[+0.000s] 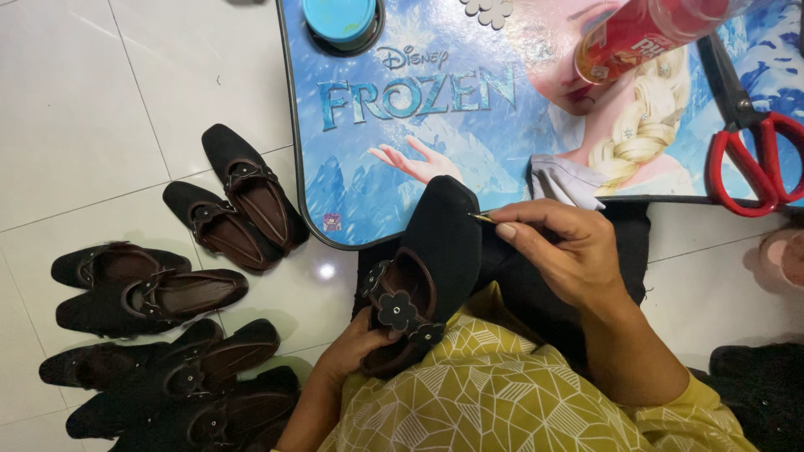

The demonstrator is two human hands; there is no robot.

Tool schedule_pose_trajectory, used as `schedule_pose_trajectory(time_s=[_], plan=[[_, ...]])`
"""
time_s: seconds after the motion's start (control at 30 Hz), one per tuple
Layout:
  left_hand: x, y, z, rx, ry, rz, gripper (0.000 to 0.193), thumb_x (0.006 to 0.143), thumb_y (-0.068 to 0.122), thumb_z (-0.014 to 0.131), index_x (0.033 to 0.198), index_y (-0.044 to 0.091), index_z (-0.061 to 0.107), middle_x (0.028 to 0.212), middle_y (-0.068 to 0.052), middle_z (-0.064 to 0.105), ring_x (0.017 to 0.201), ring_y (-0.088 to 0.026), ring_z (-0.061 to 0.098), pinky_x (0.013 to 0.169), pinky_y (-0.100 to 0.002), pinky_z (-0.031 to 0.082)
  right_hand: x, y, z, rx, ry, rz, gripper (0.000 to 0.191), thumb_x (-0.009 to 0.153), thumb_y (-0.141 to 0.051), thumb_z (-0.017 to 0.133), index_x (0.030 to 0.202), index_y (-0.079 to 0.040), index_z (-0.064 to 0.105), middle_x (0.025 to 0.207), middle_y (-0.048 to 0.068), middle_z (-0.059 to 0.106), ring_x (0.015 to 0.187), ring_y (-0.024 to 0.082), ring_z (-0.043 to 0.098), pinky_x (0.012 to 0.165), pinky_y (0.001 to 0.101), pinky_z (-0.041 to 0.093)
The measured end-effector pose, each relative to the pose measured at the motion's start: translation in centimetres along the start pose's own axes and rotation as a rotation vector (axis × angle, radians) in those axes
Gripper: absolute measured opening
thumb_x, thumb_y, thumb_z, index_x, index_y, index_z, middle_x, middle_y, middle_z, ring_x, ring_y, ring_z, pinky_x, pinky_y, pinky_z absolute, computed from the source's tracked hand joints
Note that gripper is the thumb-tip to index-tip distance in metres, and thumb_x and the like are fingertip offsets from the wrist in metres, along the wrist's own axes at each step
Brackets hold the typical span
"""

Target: The person sits on the floor and finishes black shoes one at a time: they wipe a shoe with a tissue, apply glue from a bottle along the sole edge, run a small wooden stick along the glued edge, press the sole, stuff paper inside a shoe, and place finished shoes with a row of completed pairs on the floor.

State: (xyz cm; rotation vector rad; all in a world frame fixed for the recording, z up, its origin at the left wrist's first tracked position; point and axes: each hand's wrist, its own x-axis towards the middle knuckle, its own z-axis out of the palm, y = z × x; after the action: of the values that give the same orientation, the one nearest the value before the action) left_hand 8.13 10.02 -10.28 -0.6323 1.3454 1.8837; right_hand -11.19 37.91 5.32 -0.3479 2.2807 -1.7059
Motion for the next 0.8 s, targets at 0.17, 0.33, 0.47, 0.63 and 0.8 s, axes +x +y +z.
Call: schedule_pose_trajectory(time_s=[0.17, 0.33, 0.47, 0.63, 0.8], plan=[[-0.2, 0.0, 0.0, 0.005, -0.016, 0.024, 0.068, 0.079, 0.032, 0.078, 0.133, -0.005, 0.058, 0.125, -0.015, 0.069, 0.113, -0.023, 0.065, 0.099, -0.034, 0.051, -0.1, 1.0, 0.0, 0.083, -0.066, -0.046, 0.015, 0.101, -0.004, 0.066, 0.112, 0.003, 0.073, 0.104, 0.005, 0.076, 0.092, 0.006, 0.066, 0.08, 0.0206, 0.052], [-0.2, -0.2, -0.2, 0.01, 0.005, 0.052, 0.065, 0.079, 0.028, 0.076, 0.133, -0.003, 0.057, 0.125, -0.014, 0.068, 0.115, -0.023, 0.063, 0.1, -0.034, 0.049, -0.5, 2.3, 0.2, 0.466, -0.069, 0.201, 0.02, 0.105, -0.007, 0.061, 0.115, 0.004, 0.073, 0.075, -0.005, 0.056, 0.06, -0.001, 0.041, 0.052, 0.0178, 0.031], [-0.1, -0.3, -0.3, 0.032, -0.003, 0.043, 0.064, 0.08, 0.027, 0.075, 0.133, -0.004, 0.057, 0.126, -0.014, 0.068, 0.116, -0.023, 0.063, 0.101, -0.034, 0.048, -0.7, 2.5, 0.0, 0.467, -0.011, 0.117, 0.019, 0.106, -0.006, 0.062, 0.12, 0.003, 0.072, 0.078, -0.007, 0.056, 0.063, -0.002, 0.043, 0.056, 0.0162, 0.032], [-0.1, -0.4, -0.2, 0.032, 0.033, 0.027, 0.066, 0.08, 0.029, 0.075, 0.135, -0.001, 0.054, 0.128, -0.011, 0.067, 0.118, -0.021, 0.062, 0.102, -0.033, 0.047, -0.8, 1.6, 0.2, 0.1, 0.058, 0.069, 0.02, 0.095, -0.001, 0.074, 0.114, 0.0, 0.073, 0.093, 0.001, 0.072, 0.079, 0.002, 0.058, 0.068, 0.0174, 0.044], [0.1, -0.4, -0.1, 0.02, 0.042, 0.006, 0.065, 0.08, 0.027, 0.076, 0.133, -0.005, 0.056, 0.125, -0.013, 0.067, 0.114, -0.022, 0.064, 0.099, -0.035, 0.049, -0.5, 0.8, 0.4, 0.044, 0.032, 0.033, 0.018, 0.089, -0.003, 0.079, 0.107, -0.002, 0.076, 0.094, 0.002, 0.075, 0.078, 0.002, 0.063, 0.068, 0.018, 0.049]])
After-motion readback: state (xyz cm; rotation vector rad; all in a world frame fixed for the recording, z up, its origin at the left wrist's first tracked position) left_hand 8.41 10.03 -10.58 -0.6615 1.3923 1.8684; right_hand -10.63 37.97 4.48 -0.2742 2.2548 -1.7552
